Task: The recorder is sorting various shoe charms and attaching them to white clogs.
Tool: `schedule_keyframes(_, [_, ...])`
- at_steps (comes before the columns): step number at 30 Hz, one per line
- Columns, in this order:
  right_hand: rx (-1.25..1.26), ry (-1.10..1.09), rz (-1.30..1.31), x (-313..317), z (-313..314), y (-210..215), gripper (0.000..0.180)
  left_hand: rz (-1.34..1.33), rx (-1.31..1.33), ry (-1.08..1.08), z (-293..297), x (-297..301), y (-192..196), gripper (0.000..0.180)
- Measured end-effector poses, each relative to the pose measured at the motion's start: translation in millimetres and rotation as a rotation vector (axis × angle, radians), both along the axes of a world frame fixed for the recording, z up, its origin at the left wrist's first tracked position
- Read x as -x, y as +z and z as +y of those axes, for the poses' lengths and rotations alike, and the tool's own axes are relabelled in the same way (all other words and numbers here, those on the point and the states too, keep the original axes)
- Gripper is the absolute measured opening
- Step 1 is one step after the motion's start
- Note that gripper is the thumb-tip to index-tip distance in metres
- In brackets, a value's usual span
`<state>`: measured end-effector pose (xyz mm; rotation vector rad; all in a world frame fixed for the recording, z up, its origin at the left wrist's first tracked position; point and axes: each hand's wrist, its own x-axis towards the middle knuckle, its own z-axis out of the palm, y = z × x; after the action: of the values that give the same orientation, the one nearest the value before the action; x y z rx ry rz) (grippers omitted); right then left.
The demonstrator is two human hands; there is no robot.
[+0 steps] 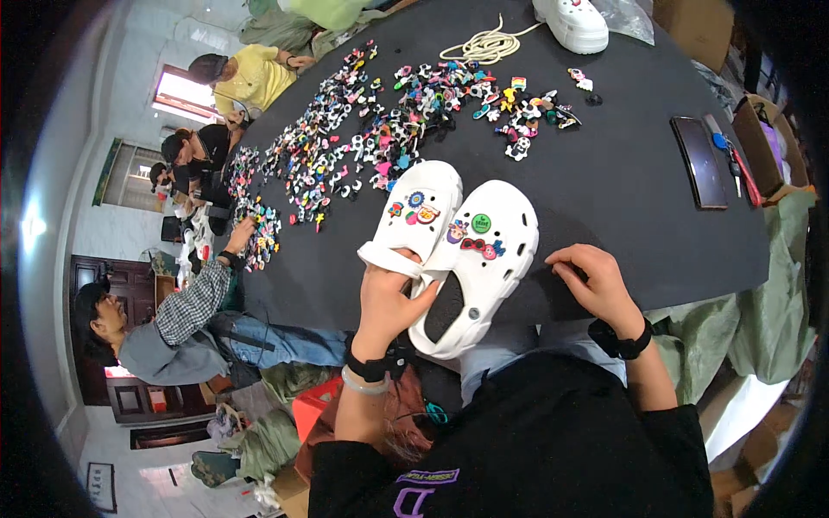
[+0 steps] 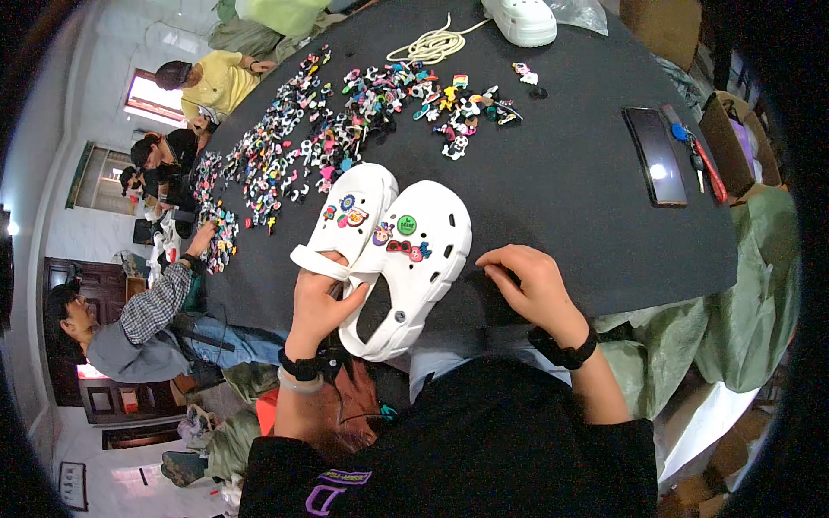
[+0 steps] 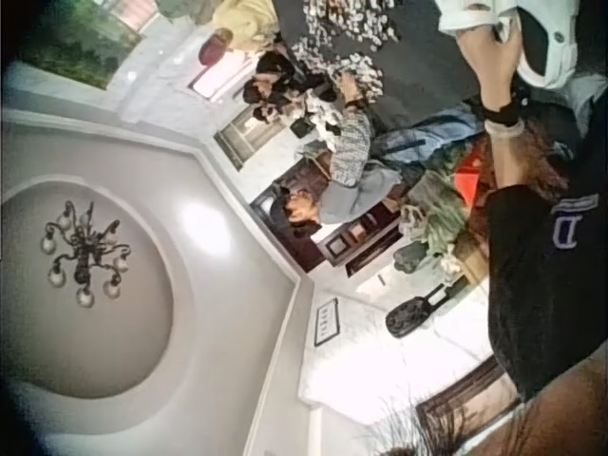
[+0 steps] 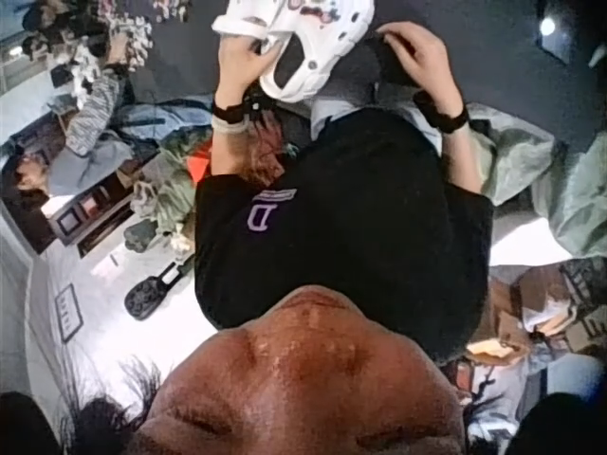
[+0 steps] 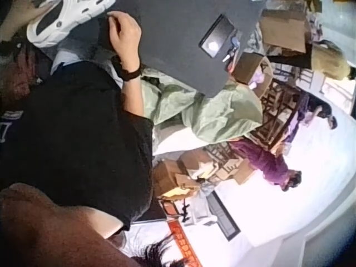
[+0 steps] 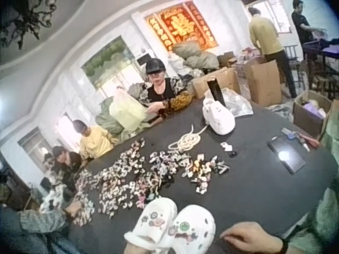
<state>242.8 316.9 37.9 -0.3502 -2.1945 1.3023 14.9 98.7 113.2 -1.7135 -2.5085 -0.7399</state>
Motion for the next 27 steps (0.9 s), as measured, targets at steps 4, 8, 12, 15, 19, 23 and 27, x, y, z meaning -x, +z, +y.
schedule_keyframes(4, [-0.053, -0.012, 0.035, -2, 0, -3, 0.010, 0.064, 0.006, -0.093, -18, 26, -1, 0.032])
schedule_keyframes(8, [-0.041, 0.002, -0.011, -1, -2, 5, 0.010, -0.073, 0.098, -0.247, -47, 77, 4, 0.025])
schedule_keyframes(12, [-0.038, 0.006, -0.005, 1, -1, 2, 0.010, 0.007, 0.178, -0.251, -52, 93, 32, 0.033])
schedule_keyframes(15, [-0.048, -0.018, -0.037, 3, -4, 5, 0.011, 0.007, 0.208, -0.257, -58, 113, 36, 0.033])
schedule_keyframes(19, [-0.066, -0.042, -0.028, 6, -6, 2, 0.009, -0.019, 0.258, -0.315, -62, 139, 34, 0.034])
schedule_keyframes(23, [-0.054, -0.058, -0.123, 5, -8, 9, 0.010, -0.141, 0.196, -0.259, -74, 158, 19, 0.035])
schedule_keyframes(27, [-0.055, -0.097, -0.084, 8, -13, 8, 0.011, -0.158, 0.170, -0.251, -76, 155, 22, 0.039])
